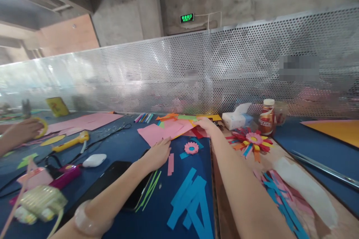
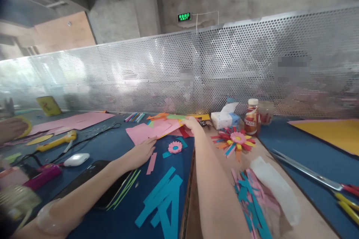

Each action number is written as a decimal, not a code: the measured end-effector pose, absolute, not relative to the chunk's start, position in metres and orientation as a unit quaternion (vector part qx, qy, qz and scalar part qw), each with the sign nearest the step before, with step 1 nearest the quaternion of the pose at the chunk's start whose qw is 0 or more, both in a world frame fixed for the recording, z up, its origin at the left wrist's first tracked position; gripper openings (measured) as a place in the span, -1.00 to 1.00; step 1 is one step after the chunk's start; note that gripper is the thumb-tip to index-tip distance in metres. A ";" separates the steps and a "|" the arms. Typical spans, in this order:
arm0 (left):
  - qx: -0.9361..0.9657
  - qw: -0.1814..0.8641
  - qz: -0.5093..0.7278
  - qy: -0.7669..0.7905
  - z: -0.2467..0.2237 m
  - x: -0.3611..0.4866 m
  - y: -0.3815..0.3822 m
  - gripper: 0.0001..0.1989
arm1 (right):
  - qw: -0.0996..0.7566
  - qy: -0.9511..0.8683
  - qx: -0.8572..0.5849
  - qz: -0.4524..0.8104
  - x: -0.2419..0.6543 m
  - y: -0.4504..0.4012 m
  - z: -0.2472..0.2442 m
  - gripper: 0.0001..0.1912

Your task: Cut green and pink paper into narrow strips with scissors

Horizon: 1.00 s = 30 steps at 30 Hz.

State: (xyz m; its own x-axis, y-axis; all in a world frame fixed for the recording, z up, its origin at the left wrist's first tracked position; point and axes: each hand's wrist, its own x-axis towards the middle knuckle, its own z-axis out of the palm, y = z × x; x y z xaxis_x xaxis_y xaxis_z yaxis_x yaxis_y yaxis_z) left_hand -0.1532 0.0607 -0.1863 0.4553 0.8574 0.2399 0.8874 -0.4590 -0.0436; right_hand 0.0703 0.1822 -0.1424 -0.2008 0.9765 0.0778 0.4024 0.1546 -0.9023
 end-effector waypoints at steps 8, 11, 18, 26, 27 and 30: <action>-0.845 0.077 -0.104 -0.519 -0.189 -0.151 0.061 -0.58 | 0.420 -0.575 -0.412 0.569 0.085 0.167 -0.128 -0.60; -0.843 0.072 -0.111 -0.522 -0.188 -0.151 0.060 -0.58 | 0.448 -0.582 -0.421 0.532 0.089 0.171 -0.136 -0.40; -0.836 0.070 -0.109 -0.534 -0.190 -0.152 0.063 -0.58 | 0.444 -0.640 -0.543 0.315 0.095 0.192 -0.153 -0.64; -0.844 0.071 -0.105 -0.521 -0.189 -0.152 0.062 -0.60 | 0.289 -0.734 -0.603 0.118 0.091 0.192 -0.165 -0.72; -0.844 0.071 -0.107 -0.521 -0.189 -0.152 0.062 -0.60 | 0.282 -0.733 -0.609 0.105 0.090 0.194 -0.166 -0.71; -0.842 0.071 -0.112 -0.523 -0.188 -0.152 0.062 -0.60 | 0.277 -0.732 -0.617 0.087 0.092 0.198 -0.170 -0.67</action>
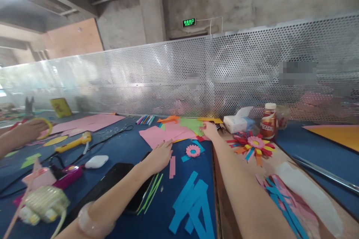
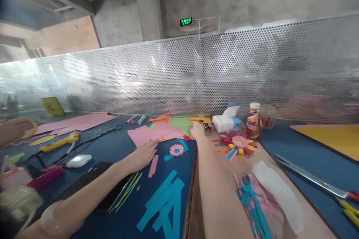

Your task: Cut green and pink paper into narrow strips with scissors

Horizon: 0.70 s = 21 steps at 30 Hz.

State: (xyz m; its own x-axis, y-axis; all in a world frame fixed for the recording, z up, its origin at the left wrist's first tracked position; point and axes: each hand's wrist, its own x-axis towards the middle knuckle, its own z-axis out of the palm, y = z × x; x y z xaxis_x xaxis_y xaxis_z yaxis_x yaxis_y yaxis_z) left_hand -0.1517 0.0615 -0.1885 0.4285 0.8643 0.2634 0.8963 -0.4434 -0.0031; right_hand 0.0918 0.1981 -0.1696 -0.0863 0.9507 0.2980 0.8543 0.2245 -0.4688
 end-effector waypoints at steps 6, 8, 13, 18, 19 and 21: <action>-0.845 0.075 -0.113 -0.518 -0.189 -0.152 0.062 -0.59 | 0.268 -0.738 -0.614 0.082 0.098 0.196 -0.168 -0.74; -0.846 0.078 -0.111 -0.516 -0.189 -0.152 0.062 -0.57 | 0.269 -0.739 -0.613 0.076 0.097 0.192 -0.167 -0.72; -0.851 0.085 -0.104 -0.508 -0.190 -0.152 0.061 -0.58 | 0.259 -0.744 -0.612 0.061 0.094 0.190 -0.169 -0.56; -0.852 0.094 -0.097 -0.505 -0.189 -0.153 0.061 -0.61 | 0.257 -0.742 -0.616 0.057 0.095 0.194 -0.172 -0.59; -0.852 0.096 -0.095 -0.505 -0.189 -0.153 0.061 -0.61 | 0.259 -0.742 -0.616 0.058 0.095 0.195 -0.172 -0.62; -0.852 0.099 -0.091 -0.505 -0.188 -0.153 0.059 -0.61 | 0.260 -0.740 -0.617 0.062 0.095 0.194 -0.171 -0.65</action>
